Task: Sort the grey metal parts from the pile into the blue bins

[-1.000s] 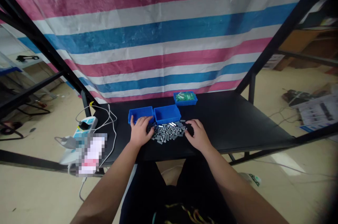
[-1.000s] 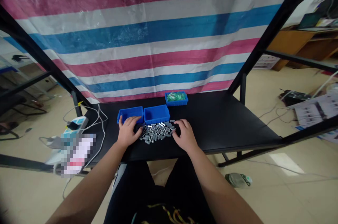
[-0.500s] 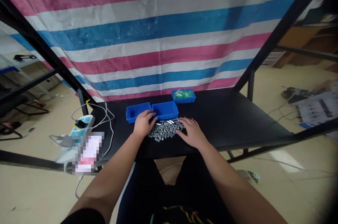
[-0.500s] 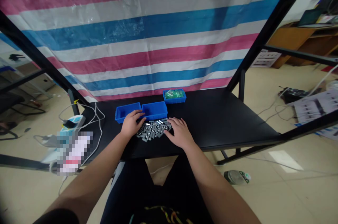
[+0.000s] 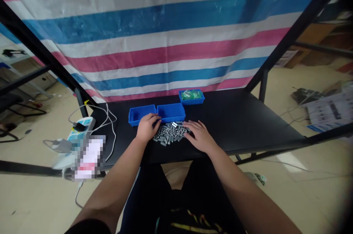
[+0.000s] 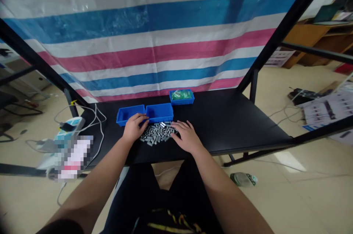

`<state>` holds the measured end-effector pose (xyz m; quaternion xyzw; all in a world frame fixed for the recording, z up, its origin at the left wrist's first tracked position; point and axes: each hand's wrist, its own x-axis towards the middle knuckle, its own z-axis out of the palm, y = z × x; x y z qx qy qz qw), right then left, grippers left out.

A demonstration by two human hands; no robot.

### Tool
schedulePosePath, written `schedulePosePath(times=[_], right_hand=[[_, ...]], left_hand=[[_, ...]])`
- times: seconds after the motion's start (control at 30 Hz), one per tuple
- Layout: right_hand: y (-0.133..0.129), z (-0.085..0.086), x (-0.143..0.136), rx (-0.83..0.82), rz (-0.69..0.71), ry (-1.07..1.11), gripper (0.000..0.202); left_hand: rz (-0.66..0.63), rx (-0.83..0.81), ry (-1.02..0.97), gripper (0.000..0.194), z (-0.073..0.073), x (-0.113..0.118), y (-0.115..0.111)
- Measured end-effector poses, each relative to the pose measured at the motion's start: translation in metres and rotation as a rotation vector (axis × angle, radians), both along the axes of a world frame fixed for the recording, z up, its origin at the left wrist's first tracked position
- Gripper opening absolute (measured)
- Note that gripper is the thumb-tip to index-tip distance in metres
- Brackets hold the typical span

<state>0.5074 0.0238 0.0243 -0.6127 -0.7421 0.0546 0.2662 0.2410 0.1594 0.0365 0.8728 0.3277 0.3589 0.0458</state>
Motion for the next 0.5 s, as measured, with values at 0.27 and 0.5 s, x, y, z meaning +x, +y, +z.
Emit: schedulePosePath(times=[0.27, 0.5], right_hand=[[0.0044, -0.0048, -0.0019, 0.014, -0.065, 0.025, 0.032], [0.0055, -0.0070, -0.0004, 0.024, -0.072, 0.045, 0.030]], left_hand=[[-0.008, -0.022, -0.016, 0.018, -0.0007, -0.0005, 0.0001], [-0.022, -0.027, -0.017, 0.019, -0.0010, -0.0038, -0.0034]])
